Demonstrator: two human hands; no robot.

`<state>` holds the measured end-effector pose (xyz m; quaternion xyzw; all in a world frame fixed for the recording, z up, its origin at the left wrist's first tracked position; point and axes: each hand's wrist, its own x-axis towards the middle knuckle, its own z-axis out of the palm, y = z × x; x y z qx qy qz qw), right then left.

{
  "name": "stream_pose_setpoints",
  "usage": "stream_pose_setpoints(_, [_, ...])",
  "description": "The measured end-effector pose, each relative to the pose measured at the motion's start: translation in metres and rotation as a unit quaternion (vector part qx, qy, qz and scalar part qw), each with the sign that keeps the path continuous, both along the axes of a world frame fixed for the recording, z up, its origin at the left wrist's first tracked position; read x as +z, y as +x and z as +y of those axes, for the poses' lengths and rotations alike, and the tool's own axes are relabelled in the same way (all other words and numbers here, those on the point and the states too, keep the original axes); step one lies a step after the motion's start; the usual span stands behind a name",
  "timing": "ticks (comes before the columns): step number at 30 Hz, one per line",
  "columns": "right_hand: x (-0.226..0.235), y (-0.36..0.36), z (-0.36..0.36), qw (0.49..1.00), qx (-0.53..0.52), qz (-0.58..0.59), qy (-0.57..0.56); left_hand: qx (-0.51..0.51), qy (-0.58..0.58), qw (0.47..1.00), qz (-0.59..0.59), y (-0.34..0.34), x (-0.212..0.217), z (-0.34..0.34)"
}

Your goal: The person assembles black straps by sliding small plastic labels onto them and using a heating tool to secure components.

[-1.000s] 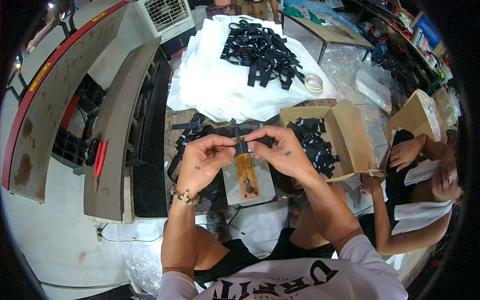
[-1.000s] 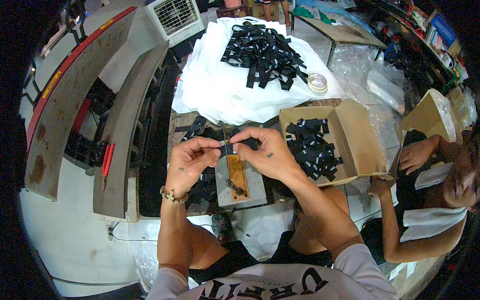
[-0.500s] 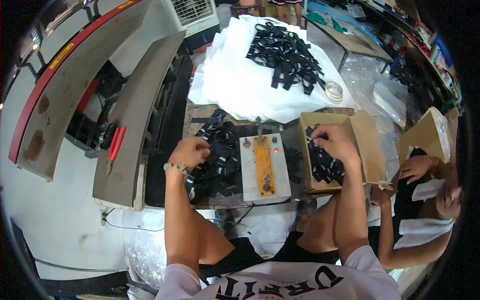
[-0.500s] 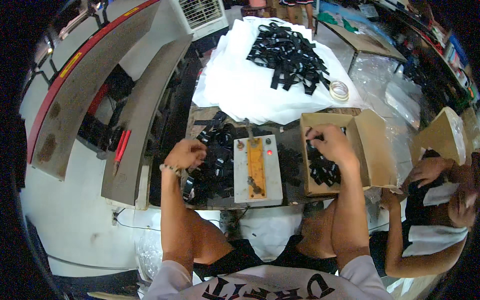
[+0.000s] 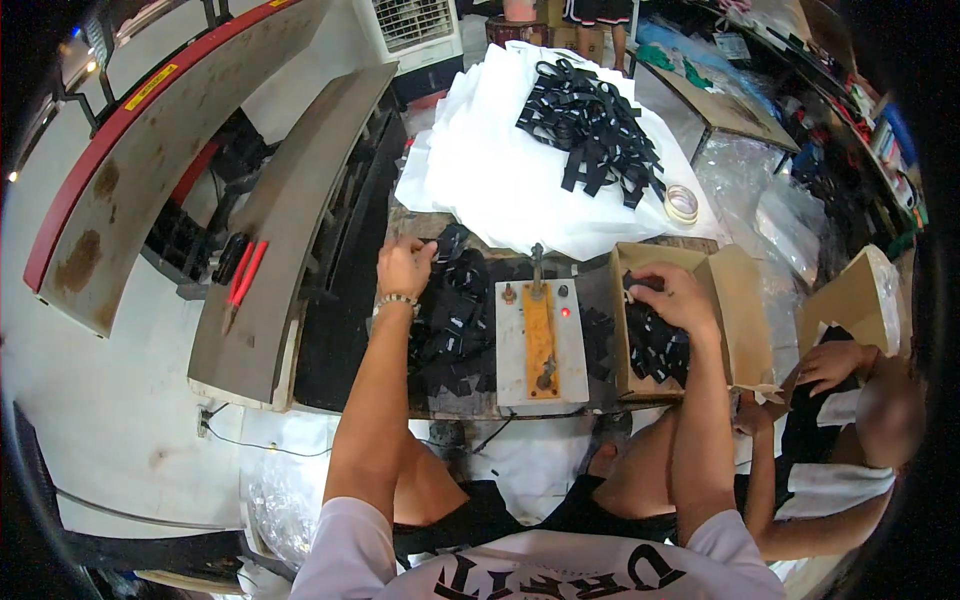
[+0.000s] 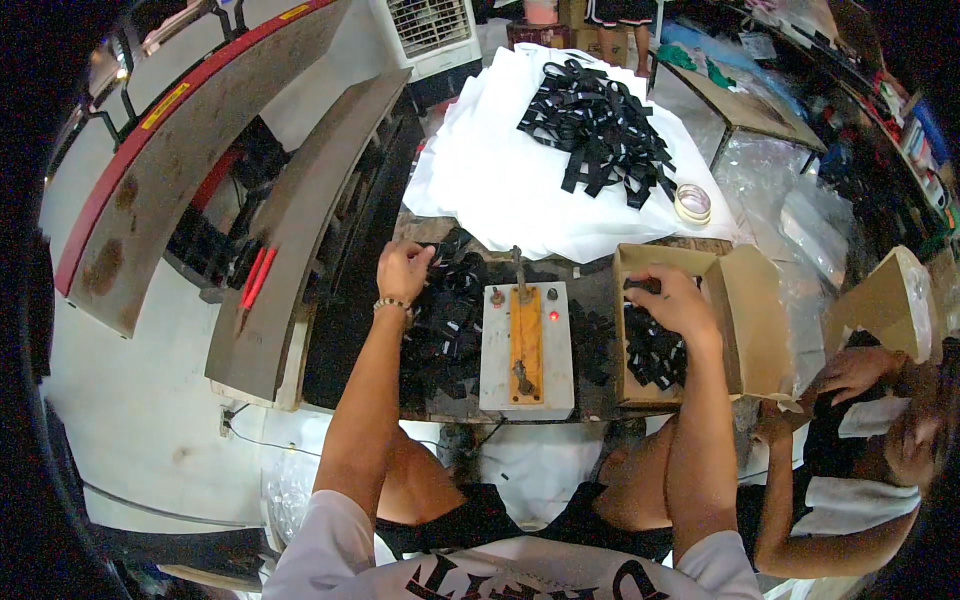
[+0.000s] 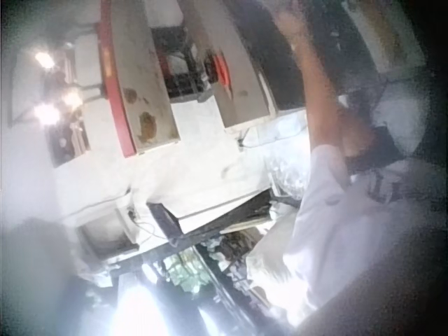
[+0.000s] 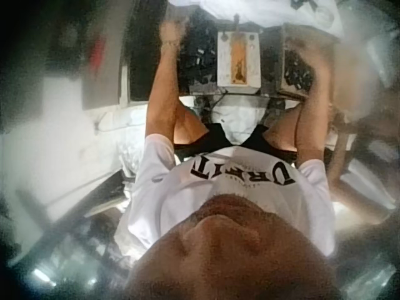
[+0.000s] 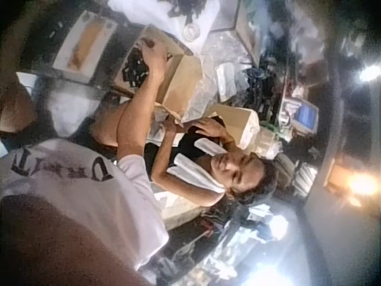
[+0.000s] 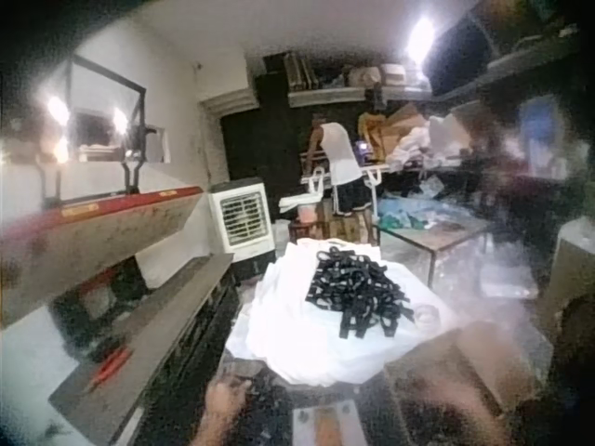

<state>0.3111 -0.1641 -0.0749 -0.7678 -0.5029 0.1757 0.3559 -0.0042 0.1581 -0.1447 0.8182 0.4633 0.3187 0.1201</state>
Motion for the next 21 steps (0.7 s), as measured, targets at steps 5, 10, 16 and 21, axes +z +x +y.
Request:
stream_pose_setpoints(5, [0.02, -0.033, 0.025, 0.998, -0.007, -0.014, 0.066, -0.032, 0.019, 0.998, 0.057, 0.025, -0.015, 0.025])
stream_pose_setpoints(10, [0.027, -0.059, 0.042, 0.991, 0.044, -0.017, 0.125, -0.036, -0.044, 0.994, 0.096, 0.035, -0.048, 0.055])
stream_pose_setpoints(16, [0.026, -0.054, 0.04, 0.979, 0.022, -0.026, 0.2, -0.155, -0.271, 0.906, -0.286, 0.015, 0.019, 0.052])
stream_pose_setpoints(21, [0.078, -0.086, 0.046, 0.95, -0.007, -0.012, 0.311, -0.282, -0.396, 0.777, -0.4, -0.034, 0.125, 0.005])
